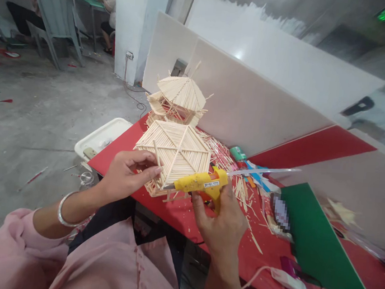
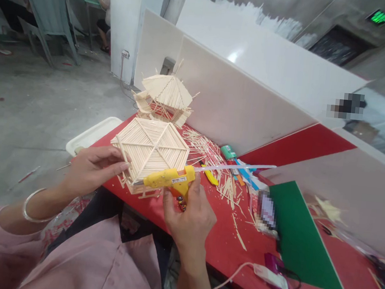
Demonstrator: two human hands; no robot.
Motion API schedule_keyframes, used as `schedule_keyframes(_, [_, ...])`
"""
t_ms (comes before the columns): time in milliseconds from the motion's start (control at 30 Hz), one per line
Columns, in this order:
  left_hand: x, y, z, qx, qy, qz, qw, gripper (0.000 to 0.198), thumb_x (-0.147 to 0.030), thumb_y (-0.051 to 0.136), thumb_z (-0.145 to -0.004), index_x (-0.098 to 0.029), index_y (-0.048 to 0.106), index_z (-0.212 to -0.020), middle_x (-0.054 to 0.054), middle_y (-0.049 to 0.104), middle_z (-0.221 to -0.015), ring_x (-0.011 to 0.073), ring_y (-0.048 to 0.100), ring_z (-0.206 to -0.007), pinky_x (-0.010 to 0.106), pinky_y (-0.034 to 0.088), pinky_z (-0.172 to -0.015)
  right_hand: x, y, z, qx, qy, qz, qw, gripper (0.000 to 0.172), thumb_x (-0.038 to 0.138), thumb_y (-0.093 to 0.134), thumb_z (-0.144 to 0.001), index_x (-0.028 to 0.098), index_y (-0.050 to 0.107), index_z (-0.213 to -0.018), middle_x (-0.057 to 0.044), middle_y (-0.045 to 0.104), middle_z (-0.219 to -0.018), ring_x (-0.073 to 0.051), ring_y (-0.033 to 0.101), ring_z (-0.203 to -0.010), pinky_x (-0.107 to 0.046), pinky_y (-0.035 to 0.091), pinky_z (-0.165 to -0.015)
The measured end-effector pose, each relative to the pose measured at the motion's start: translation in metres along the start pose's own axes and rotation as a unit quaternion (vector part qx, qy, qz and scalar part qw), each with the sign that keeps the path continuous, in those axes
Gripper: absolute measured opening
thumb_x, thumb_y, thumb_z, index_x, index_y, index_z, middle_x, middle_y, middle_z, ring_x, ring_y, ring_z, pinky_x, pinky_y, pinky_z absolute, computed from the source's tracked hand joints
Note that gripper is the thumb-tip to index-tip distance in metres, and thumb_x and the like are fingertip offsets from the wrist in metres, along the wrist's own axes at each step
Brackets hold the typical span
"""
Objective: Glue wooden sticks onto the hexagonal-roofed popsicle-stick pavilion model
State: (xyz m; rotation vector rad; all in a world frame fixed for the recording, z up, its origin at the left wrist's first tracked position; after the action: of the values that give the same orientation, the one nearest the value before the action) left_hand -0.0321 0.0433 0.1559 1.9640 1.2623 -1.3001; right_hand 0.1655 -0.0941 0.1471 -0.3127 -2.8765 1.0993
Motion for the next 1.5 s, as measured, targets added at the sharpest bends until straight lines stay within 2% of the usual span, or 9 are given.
schedule_keyframes(167, [0.0031, 0.0000, 0.0013, 0.002, -0.002, 0.005, 1.000, 0.011, -0.025, 0.068, -0.083, -0.017, 0.068, -0.076, 0.002, 0.070, -0.070, 0.0123, 0.063, -0.062, 0.022, 0.053, -0.056, -0.0001, 0.0006, -0.0013, 0.010, 0.008, 0.003, 1.000, 0.075, 0.049, 0.063, -0.086, 0.010, 0.040, -0.146, -0.011, 0.071, -0.092, -0.019, 0.067, -0.064, -0.028, 0.050, -0.058])
schedule_keyframes(367, [0.0042, -0.0003, 0.0014, 0.000, -0.003, 0.012, 1.000, 0.010, -0.025, 0.068, -0.083, -0.018, 0.068, -0.076, 0.002, 0.070, -0.069, 0.0129, 0.064, -0.062, 0.023, 0.053, -0.055, 0.0017, 0.0000, -0.0023, -0.009, -0.007, 0.006, 1.000, 0.075, 0.049, 0.061, -0.086, 0.009, 0.041, -0.146, -0.012, 0.072, -0.092, -0.019, 0.065, -0.061, -0.029, 0.050, -0.057])
schedule_keyframes(667, [0.0056, 0.0000, 0.0010, 0.004, -0.001, 0.024, 1.000, 0.010, -0.024, 0.067, -0.084, -0.017, 0.068, -0.076, 0.001, 0.069, -0.067, 0.0117, 0.064, -0.061, 0.021, 0.052, -0.056, 0.0007, 0.0002, -0.0017, 0.002, 0.015, 0.004, 1.000, 0.073, 0.048, 0.062, -0.087, 0.008, 0.043, -0.145, -0.010, 0.071, -0.087, -0.019, 0.064, -0.061, -0.028, 0.049, -0.057])
schedule_keyframes(967, [0.0060, 0.0015, 0.0007, 0.003, 0.002, 0.027, 1.000, 0.011, -0.022, 0.067, -0.083, -0.016, 0.067, -0.074, 0.001, 0.069, -0.066, 0.0116, 0.064, -0.060, 0.020, 0.052, -0.055, 0.0021, -0.0002, -0.0008, 0.019, 0.021, -0.034, 0.999, 0.068, 0.047, 0.060, -0.088, 0.011, 0.044, -0.144, -0.014, 0.072, -0.103, -0.018, 0.066, -0.065, -0.028, 0.052, -0.059])
schedule_keyframes(1200, [0.0022, 0.0020, -0.0005, 0.004, 0.000, 0.022, 1.000, 0.012, -0.024, 0.067, -0.083, -0.016, 0.067, -0.074, 0.001, 0.068, -0.065, 0.0113, 0.063, -0.058, 0.020, 0.052, -0.054, -0.0028, 0.0030, -0.0060, 0.023, 0.033, -0.008, 0.999, 0.067, 0.048, 0.058, -0.087, 0.008, 0.048, -0.139, -0.012, 0.072, -0.090, -0.017, 0.063, -0.058, -0.028, 0.051, -0.056])
schedule_keyframes(1367, [0.0020, 0.0023, -0.0007, 0.004, -0.006, 0.019, 1.000, 0.012, -0.024, 0.067, -0.082, -0.015, 0.067, -0.074, 0.001, 0.068, -0.066, 0.0107, 0.063, -0.060, 0.019, 0.052, -0.056, -0.0033, 0.0045, -0.0068, 0.022, 0.015, -0.024, 0.999, 0.065, 0.048, 0.058, -0.087, 0.010, 0.049, -0.139, -0.014, 0.072, -0.100, -0.018, 0.065, -0.064, -0.029, 0.053, -0.061])
schedule_keyframes(1500, [0.0032, 0.0026, -0.0006, 0.003, -0.015, 0.020, 1.000, 0.011, -0.025, 0.067, -0.082, -0.015, 0.067, -0.075, 0.002, 0.068, -0.067, 0.0107, 0.063, -0.061, 0.019, 0.052, -0.055, -0.0027, 0.0042, -0.0089, 0.031, 0.033, -0.027, 0.999, 0.065, 0.049, 0.057, -0.087, 0.010, 0.050, -0.139, -0.012, 0.072, -0.094, -0.019, 0.067, -0.067, -0.029, 0.053, -0.062])
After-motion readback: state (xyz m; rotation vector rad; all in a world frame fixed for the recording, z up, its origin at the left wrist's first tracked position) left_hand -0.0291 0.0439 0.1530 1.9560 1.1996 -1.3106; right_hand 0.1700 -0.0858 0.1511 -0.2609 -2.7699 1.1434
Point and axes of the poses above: each hand's wrist, its own z-axis away from the middle knuckle, its own y-axis out of the palm, x = y × z, the point moved 3 cm from there along -z, towards the middle knuckle
